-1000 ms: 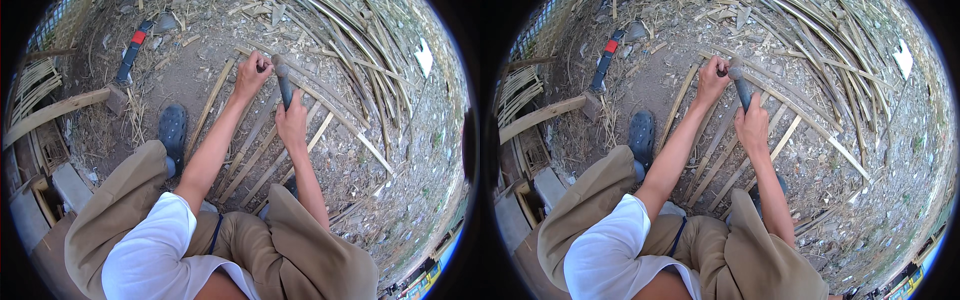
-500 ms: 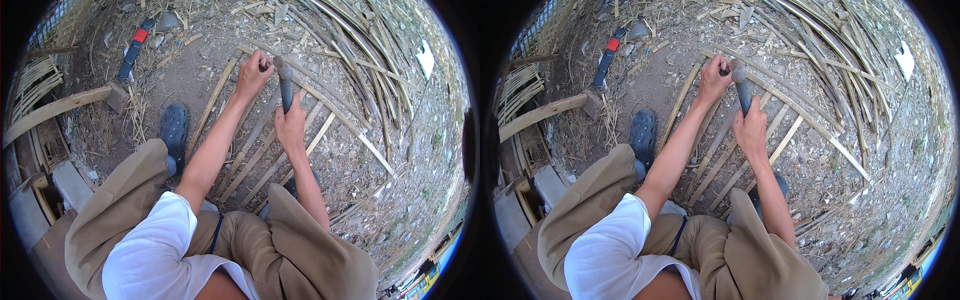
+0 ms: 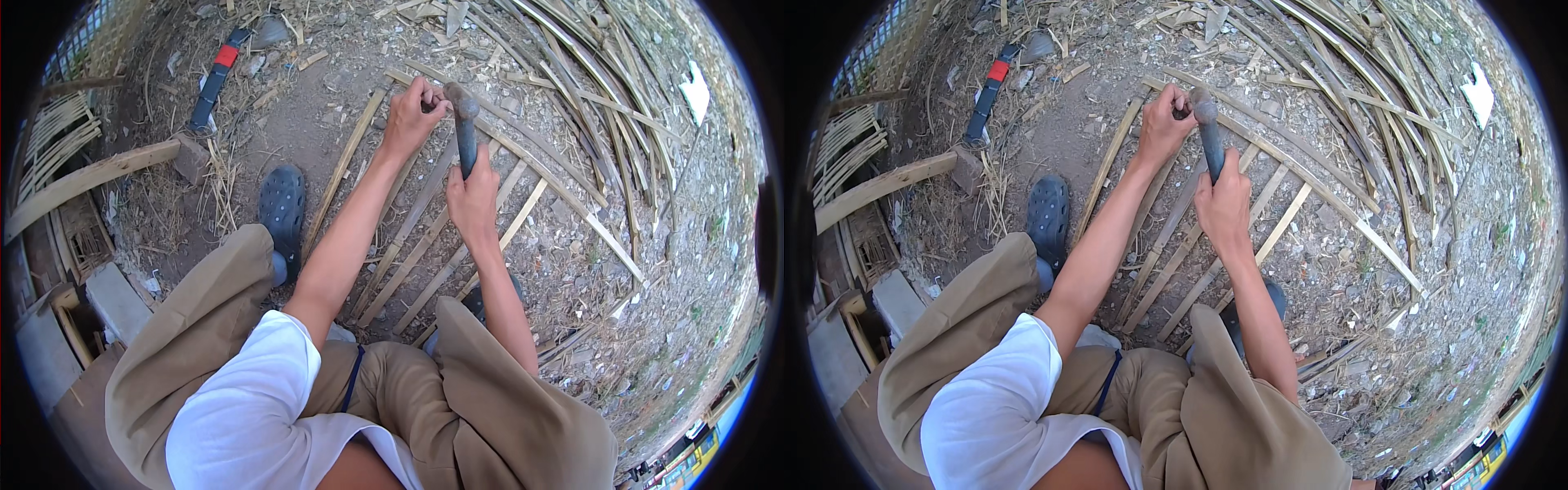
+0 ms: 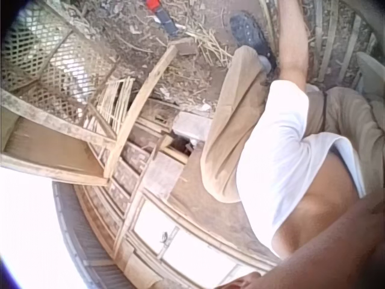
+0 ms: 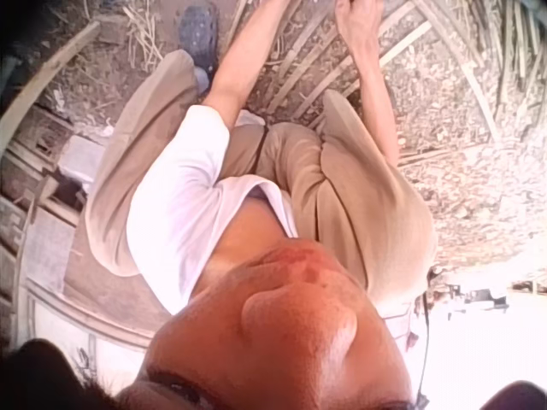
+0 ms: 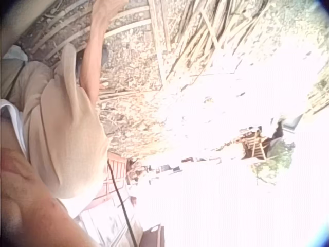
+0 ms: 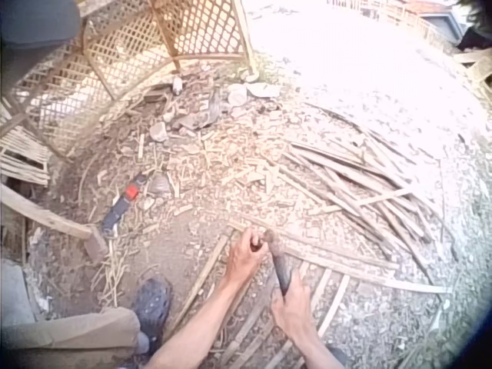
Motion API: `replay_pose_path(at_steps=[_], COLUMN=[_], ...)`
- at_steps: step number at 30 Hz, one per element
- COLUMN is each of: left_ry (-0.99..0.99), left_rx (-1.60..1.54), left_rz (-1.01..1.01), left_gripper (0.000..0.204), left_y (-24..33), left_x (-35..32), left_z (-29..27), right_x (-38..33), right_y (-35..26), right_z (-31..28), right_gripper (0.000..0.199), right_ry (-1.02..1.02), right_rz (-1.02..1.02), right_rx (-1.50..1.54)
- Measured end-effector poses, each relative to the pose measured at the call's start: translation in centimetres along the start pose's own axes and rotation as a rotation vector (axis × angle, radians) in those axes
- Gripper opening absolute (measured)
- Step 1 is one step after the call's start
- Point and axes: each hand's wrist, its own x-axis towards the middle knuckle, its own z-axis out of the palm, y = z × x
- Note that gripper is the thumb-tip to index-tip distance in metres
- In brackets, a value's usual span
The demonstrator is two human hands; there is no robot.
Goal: The person constructs a small lattice frame by positioning thin bamboo strips and securing them with a hammer and nails.
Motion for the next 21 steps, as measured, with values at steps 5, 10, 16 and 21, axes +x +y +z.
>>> replay_pose_path(at_steps=[5, 10, 16, 21], left_ry=[0.003, -0.011, 0.020, -0.028], left_rx=[0.000, 0.016, -0.056, -0.022], left_rz=[0.045, -0.014, 0.040, 0.015], left_gripper=[0.036, 0.037, 0.034, 0.034], left_y=[-0.1, 0.1, 0.2, 0.3], left_x=[-0.1, -0.2, 0.0, -0.1], left_z=[0.0, 0.1, 0.3, 0.1], right_x=[0.4, 0.1, 0.3, 0.4], right_y=[0.4, 0.2, 0.4, 0.1], right_z=[-0.4, -0.3, -0.5, -1.0], right_gripper=[0.023, 0.024, 0.024, 0.025], right_ry=[-0.059, -0.015, -0.017, -0.034], right_rz=[0.028, 0.046, 0.036, 0.024], right_rx=[-0.112, -0.134, -0.107, -0.163])
